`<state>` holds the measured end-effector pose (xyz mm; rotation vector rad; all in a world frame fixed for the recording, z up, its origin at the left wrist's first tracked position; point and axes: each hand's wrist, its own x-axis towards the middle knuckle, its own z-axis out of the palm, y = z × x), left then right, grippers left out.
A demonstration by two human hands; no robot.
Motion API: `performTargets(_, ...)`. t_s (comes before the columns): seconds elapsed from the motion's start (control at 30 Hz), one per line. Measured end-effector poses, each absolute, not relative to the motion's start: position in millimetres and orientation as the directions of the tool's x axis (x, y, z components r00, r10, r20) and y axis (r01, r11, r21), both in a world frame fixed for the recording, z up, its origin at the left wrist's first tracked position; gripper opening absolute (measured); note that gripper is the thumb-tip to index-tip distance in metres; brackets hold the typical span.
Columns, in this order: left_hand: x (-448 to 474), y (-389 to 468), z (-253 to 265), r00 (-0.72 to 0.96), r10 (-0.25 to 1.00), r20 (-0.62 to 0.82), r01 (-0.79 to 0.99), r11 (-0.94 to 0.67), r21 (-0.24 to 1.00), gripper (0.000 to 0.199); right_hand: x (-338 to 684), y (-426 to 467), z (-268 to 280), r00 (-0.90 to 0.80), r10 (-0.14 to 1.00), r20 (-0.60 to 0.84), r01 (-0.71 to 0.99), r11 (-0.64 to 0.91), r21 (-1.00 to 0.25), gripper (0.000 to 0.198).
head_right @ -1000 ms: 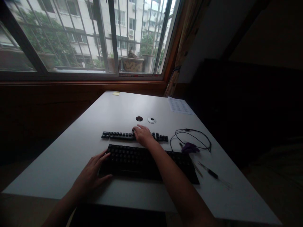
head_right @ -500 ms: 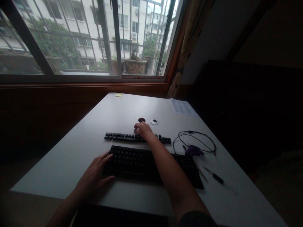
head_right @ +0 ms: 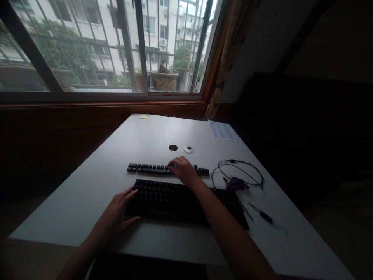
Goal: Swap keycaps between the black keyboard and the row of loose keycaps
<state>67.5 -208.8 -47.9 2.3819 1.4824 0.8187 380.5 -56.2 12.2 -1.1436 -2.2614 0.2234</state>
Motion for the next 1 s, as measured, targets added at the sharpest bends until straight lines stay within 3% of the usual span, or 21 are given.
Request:
performTargets(0.33,67,-209,-48,0.334,0.876,0.347,0.761,-0.468,0.449,0.081,431,-184,-9,-0.338,0.791,0.509,0.656,0.586,-0.476,0.009)
performTargets(0.83,66,-210,-44,0.339,0.871,0.356,0.755,-0.477,0.450,0.080,424,-201,-31,-0.402,0.706,0.583,0.691,0.652,-0.314,0.020)
performTargets(1.0,66,-209,-46,0.339,0.873,0.352,0.756,-0.475,0.450,0.080,424,-201,-35,-0.388,0.704,0.595,0.685,0.652,-0.325,0.020)
